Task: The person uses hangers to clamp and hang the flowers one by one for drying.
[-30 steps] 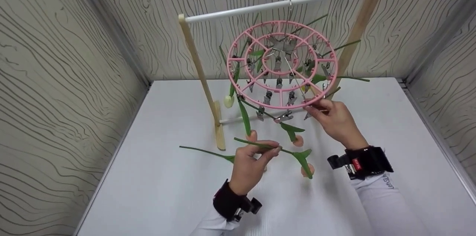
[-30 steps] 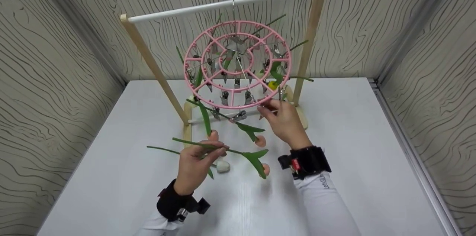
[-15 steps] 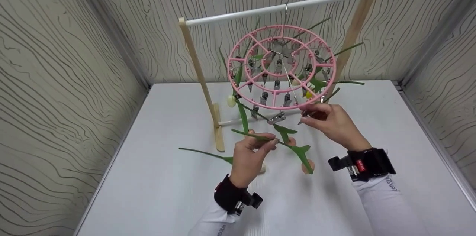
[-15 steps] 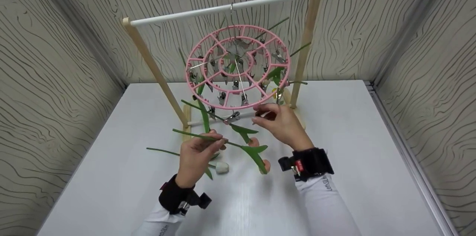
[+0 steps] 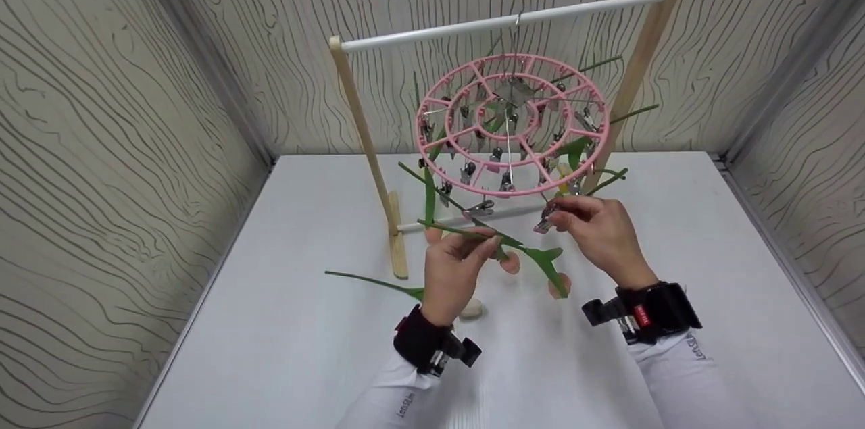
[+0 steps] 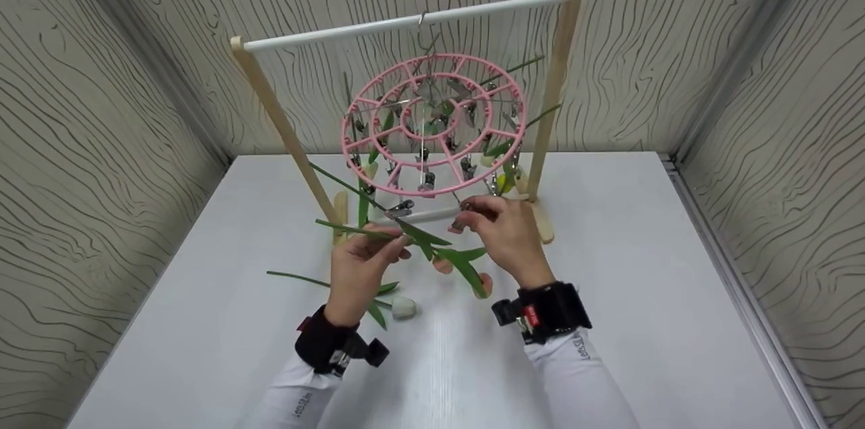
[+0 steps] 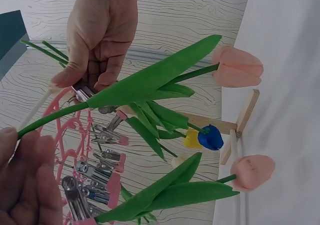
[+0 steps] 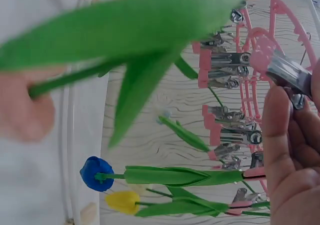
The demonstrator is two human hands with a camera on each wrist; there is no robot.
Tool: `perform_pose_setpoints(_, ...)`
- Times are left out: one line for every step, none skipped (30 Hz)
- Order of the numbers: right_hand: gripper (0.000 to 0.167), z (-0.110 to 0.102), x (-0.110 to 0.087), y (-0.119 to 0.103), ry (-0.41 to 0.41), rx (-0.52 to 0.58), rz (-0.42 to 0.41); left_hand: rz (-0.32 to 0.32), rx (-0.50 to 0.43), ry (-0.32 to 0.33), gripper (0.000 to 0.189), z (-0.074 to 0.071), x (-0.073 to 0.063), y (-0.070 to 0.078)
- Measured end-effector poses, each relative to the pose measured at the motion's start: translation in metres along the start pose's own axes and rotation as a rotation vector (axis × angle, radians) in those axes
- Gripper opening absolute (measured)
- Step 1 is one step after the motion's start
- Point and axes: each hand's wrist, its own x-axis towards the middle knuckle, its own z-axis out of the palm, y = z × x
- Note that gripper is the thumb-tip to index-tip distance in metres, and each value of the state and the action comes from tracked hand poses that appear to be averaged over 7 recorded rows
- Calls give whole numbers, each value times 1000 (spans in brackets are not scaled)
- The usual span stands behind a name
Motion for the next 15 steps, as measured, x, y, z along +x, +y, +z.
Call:
perform_pose_setpoints(24, 2, -1, 0, 22, 11, -2, 8, -2, -1, 14, 1, 1, 0)
perform_pose_setpoints(23, 3, -2, 0, 43, 29, -3, 12, -2, 0, 14, 1, 2, 0)
perform_pose_setpoints(22, 5, -4, -1, 63, 54, -3, 14, 0, 2, 14, 2, 3, 0)
perform_pose_setpoints(21, 6, -5, -1, 81, 83, -1, 16, 5, 5, 14, 3, 4, 0)
perform_pose_setpoints(20, 8, -6, -2, 97, 107, -1, 16, 12, 9, 13, 4, 5, 1)
perform_pose_setpoints(20, 9, -7, -3, 111, 132, -2, 14, 23, 15, 13, 5, 6, 1)
perform_pose_setpoints(19, 10, -8, -3, 123, 154, -3, 11, 36, 21, 13, 6, 6, 1)
perform_pose_setpoints(19, 11, -8, -4, 135, 171, -4, 7, 44, 24, 12, 6, 7, 2)
perform_pose_setpoints(18, 12, -9, -5, 144, 186, -6, 3, 49, 26, 12, 7, 7, 2)
perform_pose_setpoints(17, 13, -9, -6, 151, 196, -7, -1, 53, 26, 12, 7, 8, 3)
perform_pose_setpoints(17, 14, -10, -6, 157, 199, -9, -10, 53, 28, 12, 8, 9, 3)
perform_pose_setpoints(16, 14, -10, -7, 163, 201, -10, -19, 51, 29, 11, 8, 9, 4)
perform_pose_setpoints(16, 15, -10, -8, 168, 199, -9, -28, 51, 29, 11, 9, 10, 4)
perform_pose_setpoints(15, 15, -10, -8, 170, 198, -8, -36, 46, 29, 12, 9, 10, 4)
perform_pose_setpoints(15, 16, -10, -9, 175, 196, -7, -44, 40, 28, 12, 10, 10, 5)
